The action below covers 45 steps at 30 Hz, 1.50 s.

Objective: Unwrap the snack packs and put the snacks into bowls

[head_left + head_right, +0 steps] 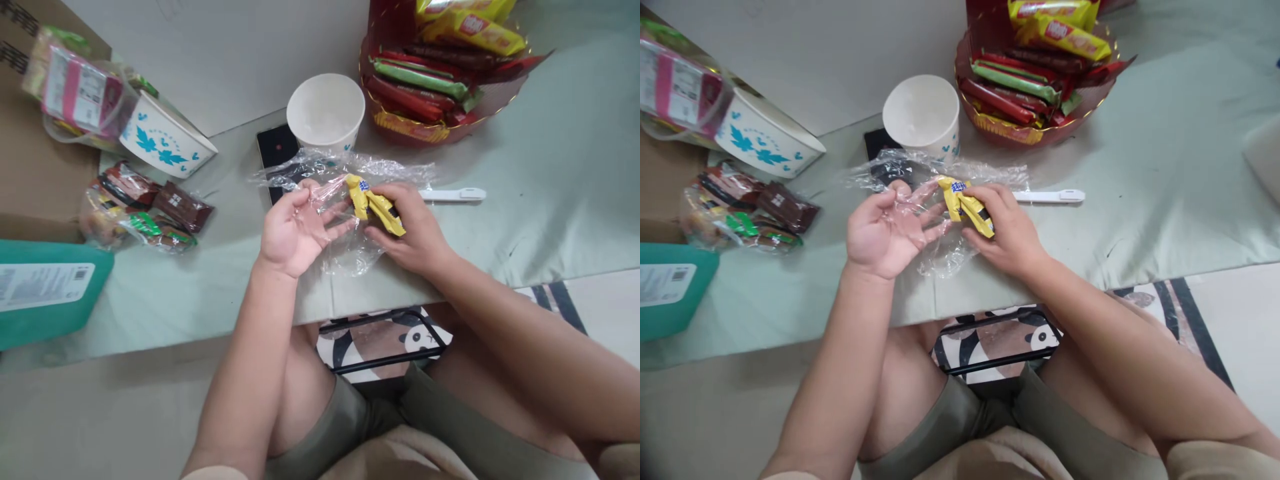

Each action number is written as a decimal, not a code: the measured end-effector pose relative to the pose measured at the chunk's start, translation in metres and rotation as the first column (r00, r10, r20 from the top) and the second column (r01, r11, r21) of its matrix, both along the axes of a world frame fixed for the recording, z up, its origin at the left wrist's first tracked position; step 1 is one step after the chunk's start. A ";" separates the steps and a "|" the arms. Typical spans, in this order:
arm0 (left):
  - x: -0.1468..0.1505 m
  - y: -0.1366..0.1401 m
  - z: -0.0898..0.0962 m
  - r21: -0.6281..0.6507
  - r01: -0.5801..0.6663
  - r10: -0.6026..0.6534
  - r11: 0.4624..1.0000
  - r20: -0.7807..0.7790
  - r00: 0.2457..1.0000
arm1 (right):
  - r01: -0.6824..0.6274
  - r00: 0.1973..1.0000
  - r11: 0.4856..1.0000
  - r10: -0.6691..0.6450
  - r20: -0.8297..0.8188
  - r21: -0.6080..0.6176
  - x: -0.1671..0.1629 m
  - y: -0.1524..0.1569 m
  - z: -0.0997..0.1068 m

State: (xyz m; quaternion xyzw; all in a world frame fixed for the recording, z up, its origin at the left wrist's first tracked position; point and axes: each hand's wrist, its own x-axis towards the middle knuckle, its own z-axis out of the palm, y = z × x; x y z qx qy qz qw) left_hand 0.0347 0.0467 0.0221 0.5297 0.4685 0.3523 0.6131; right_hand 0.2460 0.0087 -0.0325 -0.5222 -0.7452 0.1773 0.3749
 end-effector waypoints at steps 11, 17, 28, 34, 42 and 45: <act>0.005 -0.010 0.000 -0.043 0.044 -0.042 0.998 0.033 0.999 | 0.036 0.994 0.999 -0.037 -0.101 -0.014 -0.007 0.005 0.001; 0.002 -0.011 0.000 -0.299 0.057 0.022 0.953 0.255 0.967 | -0.156 0.981 0.976 0.134 -0.142 -0.154 0.007 0.010 0.005; -0.009 -0.016 0.008 -0.479 -0.047 0.342 0.876 0.552 0.761 | -0.305 0.757 0.910 0.051 -0.651 -0.283 -0.026 0.017 0.017; -0.018 -0.018 0.011 -0.557 -0.160 0.515 0.815 0.571 0.639 | -0.526 0.328 0.772 -0.204 -0.922 -0.358 -0.063 0.005 0.019; -0.022 -0.019 0.018 -0.558 -0.234 0.585 0.796 0.612 0.532 | -0.684 0.243 0.621 -0.302 -0.922 -0.384 -0.066 0.000 0.018; -0.024 -0.016 0.023 -0.546 -0.237 0.584 0.804 0.644 0.494 | -0.715 0.225 0.563 -0.376 -0.899 -0.415 -0.066 0.003 0.017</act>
